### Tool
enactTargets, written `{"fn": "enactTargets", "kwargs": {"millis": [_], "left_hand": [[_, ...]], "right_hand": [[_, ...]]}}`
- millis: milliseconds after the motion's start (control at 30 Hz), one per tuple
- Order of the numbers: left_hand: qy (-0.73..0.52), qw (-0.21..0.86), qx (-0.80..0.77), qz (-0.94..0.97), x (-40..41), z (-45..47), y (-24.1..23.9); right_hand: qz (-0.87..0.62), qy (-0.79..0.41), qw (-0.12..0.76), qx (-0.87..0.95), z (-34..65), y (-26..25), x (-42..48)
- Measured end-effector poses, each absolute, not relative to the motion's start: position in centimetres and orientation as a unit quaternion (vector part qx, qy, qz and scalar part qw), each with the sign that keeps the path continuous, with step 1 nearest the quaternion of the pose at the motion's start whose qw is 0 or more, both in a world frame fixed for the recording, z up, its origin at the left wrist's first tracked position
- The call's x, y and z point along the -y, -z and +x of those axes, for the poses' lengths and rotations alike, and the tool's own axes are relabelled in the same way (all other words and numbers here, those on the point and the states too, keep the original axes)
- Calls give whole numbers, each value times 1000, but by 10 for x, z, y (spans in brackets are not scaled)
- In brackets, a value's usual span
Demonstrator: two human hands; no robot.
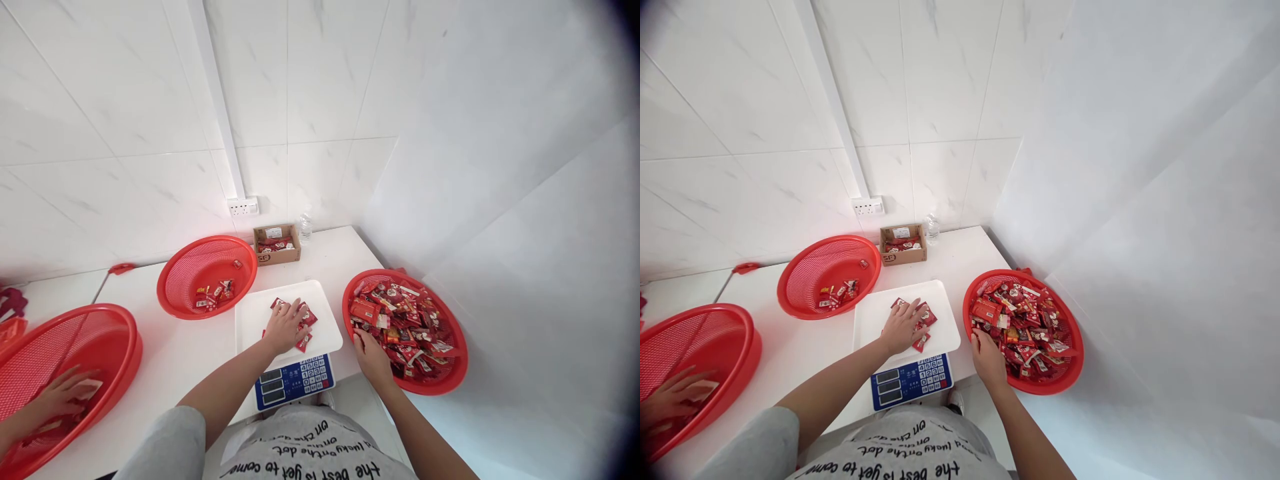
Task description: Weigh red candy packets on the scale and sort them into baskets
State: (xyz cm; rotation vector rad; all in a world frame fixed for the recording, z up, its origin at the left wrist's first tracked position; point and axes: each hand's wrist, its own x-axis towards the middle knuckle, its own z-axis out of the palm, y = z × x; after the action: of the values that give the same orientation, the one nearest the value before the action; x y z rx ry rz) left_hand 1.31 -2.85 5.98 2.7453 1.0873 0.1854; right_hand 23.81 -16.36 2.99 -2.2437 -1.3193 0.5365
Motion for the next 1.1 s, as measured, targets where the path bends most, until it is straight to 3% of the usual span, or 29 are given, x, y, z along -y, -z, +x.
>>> {"fn": "enactTargets", "kwargs": {"millis": [167, 433, 667, 1100], "left_hand": [[-38, 119, -255, 959, 21, 7, -62], [-75, 104, -347, 929, 33, 11, -56], [-30, 114, -314, 942, 36, 7, -49], [-60, 117, -307, 943, 32, -10, -52]], "right_hand": [[-818, -190, 245, 485, 238, -30, 164], [-821, -193, 234, 483, 238, -31, 163], [-818, -189, 241, 487, 239, -26, 163], [-817, -193, 235, 490, 240, -25, 163]]}}
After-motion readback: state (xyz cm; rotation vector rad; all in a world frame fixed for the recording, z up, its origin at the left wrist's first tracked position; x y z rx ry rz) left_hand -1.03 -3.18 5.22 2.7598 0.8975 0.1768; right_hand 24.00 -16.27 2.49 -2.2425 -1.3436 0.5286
